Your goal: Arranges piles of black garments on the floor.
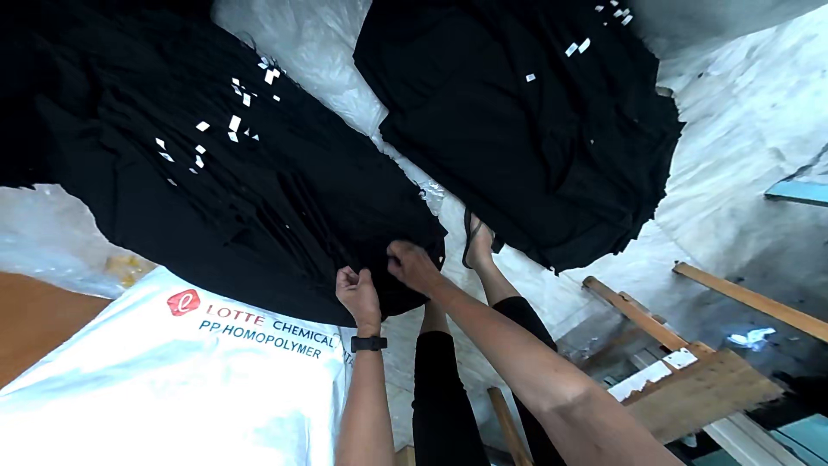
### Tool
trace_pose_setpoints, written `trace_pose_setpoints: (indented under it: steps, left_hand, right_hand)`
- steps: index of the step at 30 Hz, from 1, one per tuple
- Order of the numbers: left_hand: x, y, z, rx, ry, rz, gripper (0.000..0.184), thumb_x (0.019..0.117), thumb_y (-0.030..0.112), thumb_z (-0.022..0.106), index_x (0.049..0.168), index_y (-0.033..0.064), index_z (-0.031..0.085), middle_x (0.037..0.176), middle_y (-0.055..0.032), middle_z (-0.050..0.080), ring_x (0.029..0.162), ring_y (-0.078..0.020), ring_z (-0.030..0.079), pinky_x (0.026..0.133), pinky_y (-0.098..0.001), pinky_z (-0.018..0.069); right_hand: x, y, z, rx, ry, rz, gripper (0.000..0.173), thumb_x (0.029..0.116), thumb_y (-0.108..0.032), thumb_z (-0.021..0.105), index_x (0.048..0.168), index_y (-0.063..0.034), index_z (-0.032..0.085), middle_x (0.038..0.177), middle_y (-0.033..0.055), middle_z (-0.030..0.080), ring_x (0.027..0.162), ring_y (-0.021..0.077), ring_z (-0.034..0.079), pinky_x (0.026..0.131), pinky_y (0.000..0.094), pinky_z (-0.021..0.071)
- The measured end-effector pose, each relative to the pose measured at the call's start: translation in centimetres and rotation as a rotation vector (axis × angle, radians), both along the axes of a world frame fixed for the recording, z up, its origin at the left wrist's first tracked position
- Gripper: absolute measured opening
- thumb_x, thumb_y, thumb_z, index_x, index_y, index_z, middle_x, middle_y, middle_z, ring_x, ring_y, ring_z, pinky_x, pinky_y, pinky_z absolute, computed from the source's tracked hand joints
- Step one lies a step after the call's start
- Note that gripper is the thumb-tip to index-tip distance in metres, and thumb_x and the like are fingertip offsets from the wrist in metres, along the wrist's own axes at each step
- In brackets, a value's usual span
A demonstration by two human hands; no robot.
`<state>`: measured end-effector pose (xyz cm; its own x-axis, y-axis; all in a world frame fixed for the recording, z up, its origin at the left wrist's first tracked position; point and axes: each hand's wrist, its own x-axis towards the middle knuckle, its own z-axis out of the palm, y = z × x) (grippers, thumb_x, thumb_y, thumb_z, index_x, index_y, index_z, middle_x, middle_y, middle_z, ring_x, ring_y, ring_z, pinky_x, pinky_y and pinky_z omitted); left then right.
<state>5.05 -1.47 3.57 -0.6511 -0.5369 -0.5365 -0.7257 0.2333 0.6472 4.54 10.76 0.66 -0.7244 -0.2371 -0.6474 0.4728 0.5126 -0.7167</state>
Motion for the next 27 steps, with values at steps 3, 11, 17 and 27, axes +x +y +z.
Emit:
trace_pose_setpoints:
  steps: [3, 11, 17, 27]
  left_hand:
    - [-0.3, 0.7, 1.0, -0.234, 0.122, -0.308, 0.037, 0.0923, 0.008, 0.068, 0.117, -0.0139, 0.052, 0.102, -0.0209, 0.058, 0.089, -0.0185, 0.058, 0.077, -0.0286, 0.0502]
    - [-4.4, 4.7, -3.6, -0.005, -0.389, -0.227, 0.056, 0.1018, 0.046, 0.060, 0.129, -0.0023, 0.055, 0.113, -0.0210, 0.065, 0.099, -0.0307, 0.066, 0.088, -0.0495, 0.0542]
    - [-5.5, 4.6, -6.2, -0.026, -0.409, -0.183, 0.036, 0.1043, 0.027, 0.058, 0.116, -0.0067, 0.061, 0.109, -0.0236, 0.063, 0.100, -0.0324, 0.061, 0.088, -0.0496, 0.0510]
    - [-1.2, 1.8, -3.7, 0.222, -0.095, 0.035, 0.008, 0.1062, 0.011, 0.050, 0.100, 0.0059, 0.051, 0.084, -0.0010, 0.051, 0.076, -0.0094, 0.056, 0.075, -0.0321, 0.0533]
  right_hand:
    - [2.1, -2.0, 2.1, -0.136, -0.106, 0.147, 0.034, 0.1023, -0.011, 0.054, 0.129, 0.0074, 0.065, 0.132, 0.0260, 0.064, 0.128, 0.0389, 0.059, 0.111, 0.0494, 0.0446]
    - [4.6, -4.6, 3.9, -0.025, -0.244, 0.355, 0.044, 0.1048, -0.008, 0.049, 0.147, 0.0017, 0.050, 0.155, 0.0222, 0.046, 0.147, 0.0365, 0.038, 0.121, 0.0514, 0.0246]
    - [3.1, -1.0, 2.8, -0.116, -0.245, 0.027, 0.033, 0.1016, -0.008, 0.053, 0.128, 0.0083, 0.065, 0.134, 0.0271, 0.062, 0.132, 0.0400, 0.054, 0.113, 0.0504, 0.0407]
    - [-1.3, 1.4, -2.6, 0.191, -0.063, -0.343, 0.024, 0.1023, -0.009, 0.060, 0.120, 0.0047, 0.068, 0.123, 0.0255, 0.064, 0.117, 0.0435, 0.061, 0.098, 0.0552, 0.0508]
